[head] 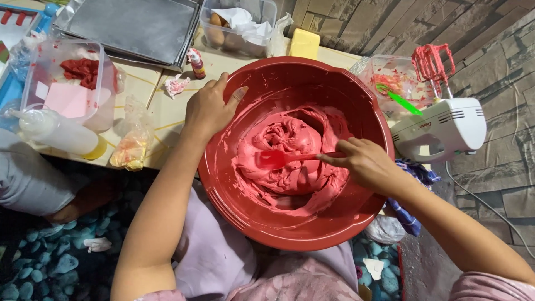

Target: Mixing and folding pink dough in a large red bowl using two spatulas to ensure even consistency.

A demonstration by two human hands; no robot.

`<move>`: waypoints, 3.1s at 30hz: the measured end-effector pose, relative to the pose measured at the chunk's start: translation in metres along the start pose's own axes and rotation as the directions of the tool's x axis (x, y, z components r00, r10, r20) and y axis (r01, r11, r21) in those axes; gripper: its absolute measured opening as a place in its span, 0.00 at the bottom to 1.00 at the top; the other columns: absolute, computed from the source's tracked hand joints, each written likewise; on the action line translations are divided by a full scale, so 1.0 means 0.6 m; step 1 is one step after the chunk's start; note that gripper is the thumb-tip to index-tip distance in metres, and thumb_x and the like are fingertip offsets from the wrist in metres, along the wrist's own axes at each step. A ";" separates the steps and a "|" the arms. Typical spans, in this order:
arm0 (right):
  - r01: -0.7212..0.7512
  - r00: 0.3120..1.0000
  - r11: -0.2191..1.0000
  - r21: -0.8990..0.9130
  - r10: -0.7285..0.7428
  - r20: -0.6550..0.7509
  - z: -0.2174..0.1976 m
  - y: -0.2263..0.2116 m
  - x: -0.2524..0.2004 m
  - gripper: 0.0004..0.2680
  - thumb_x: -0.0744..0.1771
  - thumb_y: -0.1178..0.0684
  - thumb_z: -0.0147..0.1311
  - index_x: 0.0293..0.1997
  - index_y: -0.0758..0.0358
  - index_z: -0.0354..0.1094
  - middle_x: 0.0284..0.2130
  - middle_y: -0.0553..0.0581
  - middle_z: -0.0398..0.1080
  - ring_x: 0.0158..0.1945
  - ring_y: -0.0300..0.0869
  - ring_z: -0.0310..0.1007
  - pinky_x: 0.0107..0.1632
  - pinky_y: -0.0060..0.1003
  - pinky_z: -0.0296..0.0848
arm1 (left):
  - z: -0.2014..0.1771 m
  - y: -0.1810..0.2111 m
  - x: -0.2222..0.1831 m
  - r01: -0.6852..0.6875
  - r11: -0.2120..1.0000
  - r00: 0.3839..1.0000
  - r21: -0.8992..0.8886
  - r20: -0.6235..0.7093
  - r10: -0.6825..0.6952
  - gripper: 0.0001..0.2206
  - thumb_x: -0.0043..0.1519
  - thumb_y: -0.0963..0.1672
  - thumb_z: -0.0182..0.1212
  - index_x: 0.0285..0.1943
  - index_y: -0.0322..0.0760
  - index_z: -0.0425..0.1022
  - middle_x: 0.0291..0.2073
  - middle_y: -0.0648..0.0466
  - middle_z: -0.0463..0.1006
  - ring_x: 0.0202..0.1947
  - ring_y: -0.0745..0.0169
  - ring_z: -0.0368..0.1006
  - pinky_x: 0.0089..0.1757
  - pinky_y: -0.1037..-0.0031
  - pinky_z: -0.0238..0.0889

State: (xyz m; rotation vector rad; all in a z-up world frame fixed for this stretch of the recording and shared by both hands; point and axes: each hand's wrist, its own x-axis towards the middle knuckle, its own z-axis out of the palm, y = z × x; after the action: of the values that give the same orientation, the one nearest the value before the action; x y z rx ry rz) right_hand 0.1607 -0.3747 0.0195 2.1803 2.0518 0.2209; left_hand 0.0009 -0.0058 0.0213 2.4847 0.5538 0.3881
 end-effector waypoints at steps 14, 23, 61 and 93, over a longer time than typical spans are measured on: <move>-0.336 0.928 0.911 -0.238 0.363 0.081 -0.199 0.024 -0.064 0.28 0.63 0.66 0.44 0.67 0.35 0.68 0.44 0.46 0.76 0.36 0.44 0.77 0.30 0.41 0.74 | 0.010 0.004 0.012 0.112 0.993 0.989 0.039 0.090 -0.115 0.36 0.68 0.62 0.39 0.78 0.39 0.56 0.60 0.38 0.71 0.52 0.33 0.71 0.44 0.46 0.68; -0.092 0.973 0.813 -0.575 0.197 0.123 -0.187 0.147 0.050 0.21 0.72 0.55 0.47 0.73 0.25 0.59 0.35 0.40 0.74 0.31 0.34 0.72 0.31 0.29 0.66 | 0.021 -0.009 0.018 0.076 0.994 0.995 0.082 0.059 -0.081 0.37 0.68 0.62 0.39 0.77 0.38 0.57 0.59 0.37 0.72 0.53 0.32 0.70 0.43 0.45 0.67; -0.124 0.891 0.756 -0.643 0.370 0.263 -0.135 0.146 0.006 0.13 0.67 0.50 0.46 0.49 0.22 0.71 0.35 0.39 0.76 0.35 0.43 0.81 0.36 0.39 0.74 | 0.007 0.003 0.002 -0.038 0.986 0.998 0.160 -0.042 0.046 0.25 0.72 0.51 0.59 0.71 0.29 0.69 0.48 0.36 0.80 0.48 0.40 0.80 0.42 0.55 0.75; -0.582 0.386 0.790 0.190 0.063 0.920 -0.193 -0.084 -0.008 0.19 0.67 0.60 0.39 0.59 0.39 0.73 0.27 0.50 0.74 0.28 0.43 0.67 0.34 0.39 0.66 | 0.049 -0.040 0.019 -0.005 0.995 0.991 0.097 -0.132 0.018 0.22 0.67 0.42 0.65 0.72 0.38 0.69 0.44 0.41 0.80 0.38 0.37 0.75 0.29 0.48 0.68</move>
State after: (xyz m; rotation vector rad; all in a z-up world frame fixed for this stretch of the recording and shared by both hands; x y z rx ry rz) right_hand 0.0880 -0.3763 0.1229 2.1389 1.0465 -1.3146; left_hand 0.0147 0.0044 -0.0144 2.5685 0.6254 0.5458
